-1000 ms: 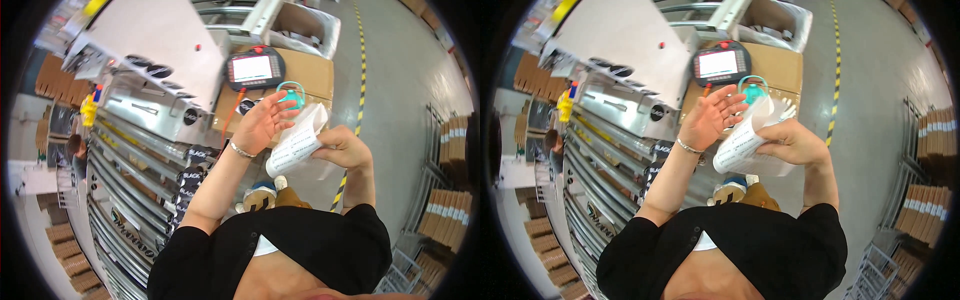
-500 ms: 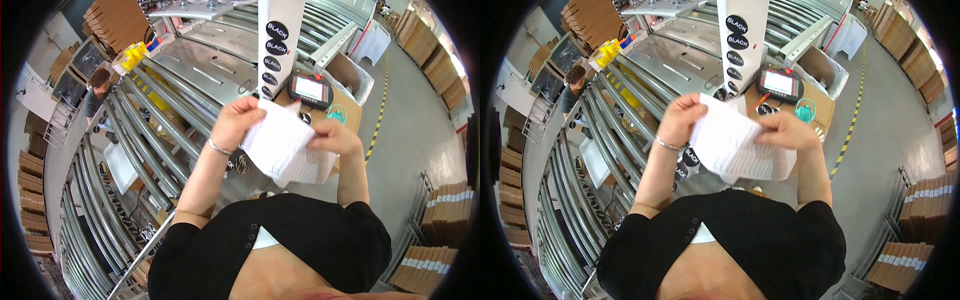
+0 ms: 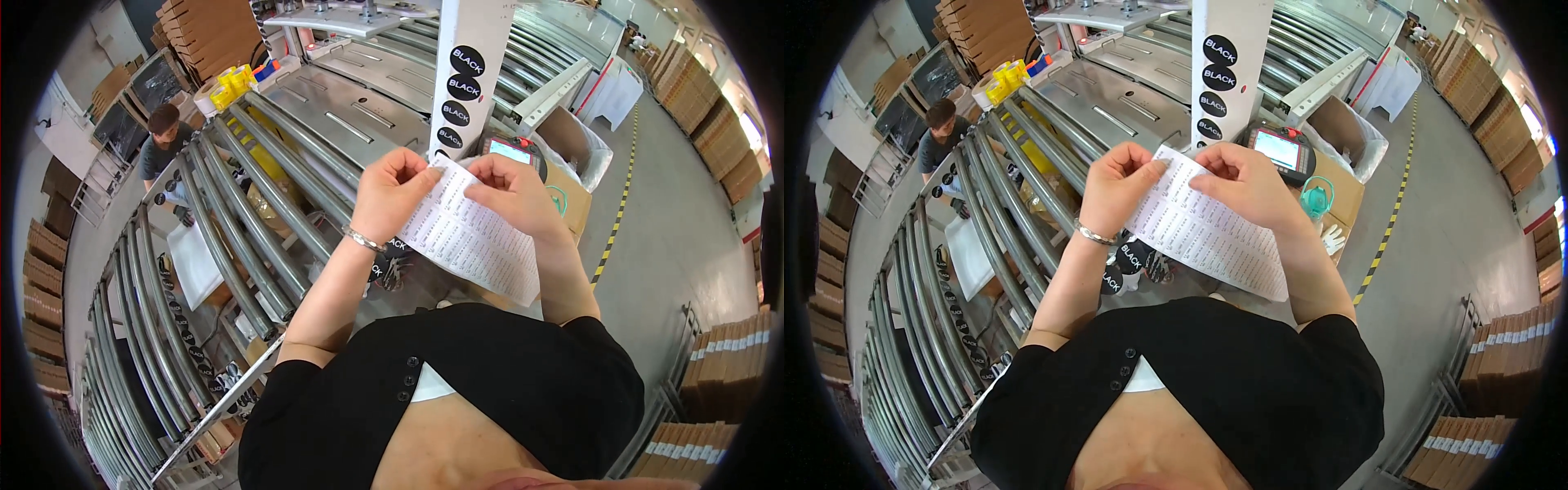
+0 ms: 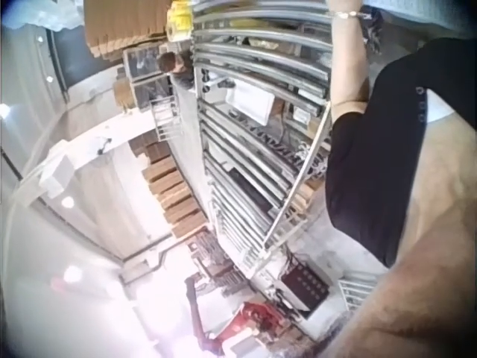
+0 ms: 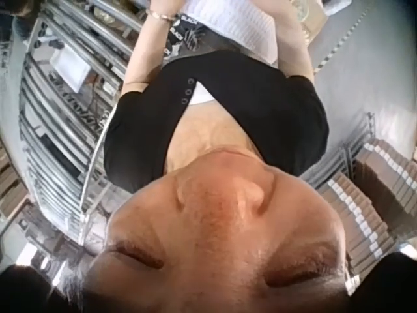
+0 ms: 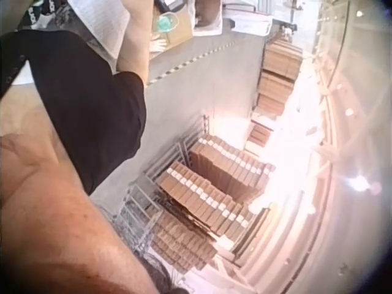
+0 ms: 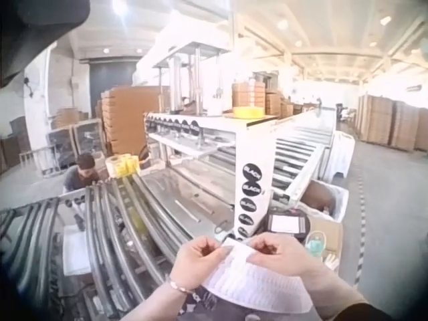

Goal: Applying identification labels to industrial machinery while cross-referencing an inventory list.

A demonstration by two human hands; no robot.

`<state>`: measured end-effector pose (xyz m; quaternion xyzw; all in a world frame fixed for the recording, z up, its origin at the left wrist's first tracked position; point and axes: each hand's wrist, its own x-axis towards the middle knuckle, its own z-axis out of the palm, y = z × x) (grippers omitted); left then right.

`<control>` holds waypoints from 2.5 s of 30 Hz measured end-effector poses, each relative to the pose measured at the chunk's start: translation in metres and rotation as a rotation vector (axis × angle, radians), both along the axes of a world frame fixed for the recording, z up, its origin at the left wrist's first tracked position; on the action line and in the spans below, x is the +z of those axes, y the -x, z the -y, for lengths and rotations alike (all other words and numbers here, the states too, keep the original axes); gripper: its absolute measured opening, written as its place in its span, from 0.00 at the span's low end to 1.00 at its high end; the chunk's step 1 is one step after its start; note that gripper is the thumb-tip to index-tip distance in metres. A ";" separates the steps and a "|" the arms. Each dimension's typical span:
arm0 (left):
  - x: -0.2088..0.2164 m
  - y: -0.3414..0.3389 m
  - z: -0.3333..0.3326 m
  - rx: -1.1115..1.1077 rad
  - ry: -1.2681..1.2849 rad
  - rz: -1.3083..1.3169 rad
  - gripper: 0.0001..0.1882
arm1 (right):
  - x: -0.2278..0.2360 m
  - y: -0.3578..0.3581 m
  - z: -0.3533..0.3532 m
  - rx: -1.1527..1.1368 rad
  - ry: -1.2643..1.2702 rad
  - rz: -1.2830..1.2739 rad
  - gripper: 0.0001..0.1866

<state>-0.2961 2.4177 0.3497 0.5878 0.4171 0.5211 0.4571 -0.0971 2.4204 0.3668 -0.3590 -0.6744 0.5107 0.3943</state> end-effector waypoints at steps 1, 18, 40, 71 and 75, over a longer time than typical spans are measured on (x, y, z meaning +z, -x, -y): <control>0.001 -0.006 -0.003 0.000 0.003 -0.011 0.06 | -0.001 -0.008 -0.005 0.000 0.003 -0.011 0.11; -0.037 -0.028 -0.075 -0.659 0.200 0.366 0.16 | -0.016 -0.056 -0.049 0.008 0.067 0.106 0.09; -0.049 -0.037 -0.063 -0.423 0.247 0.161 0.05 | -0.030 -0.046 -0.037 -0.137 -0.208 0.253 0.08; -0.106 -0.045 -0.032 -0.688 0.139 0.418 0.12 | -0.059 -0.044 -0.030 0.330 0.257 0.232 0.05; -0.109 -0.049 -0.046 -0.630 0.037 0.201 0.08 | -0.063 -0.036 -0.031 0.292 0.139 0.480 0.09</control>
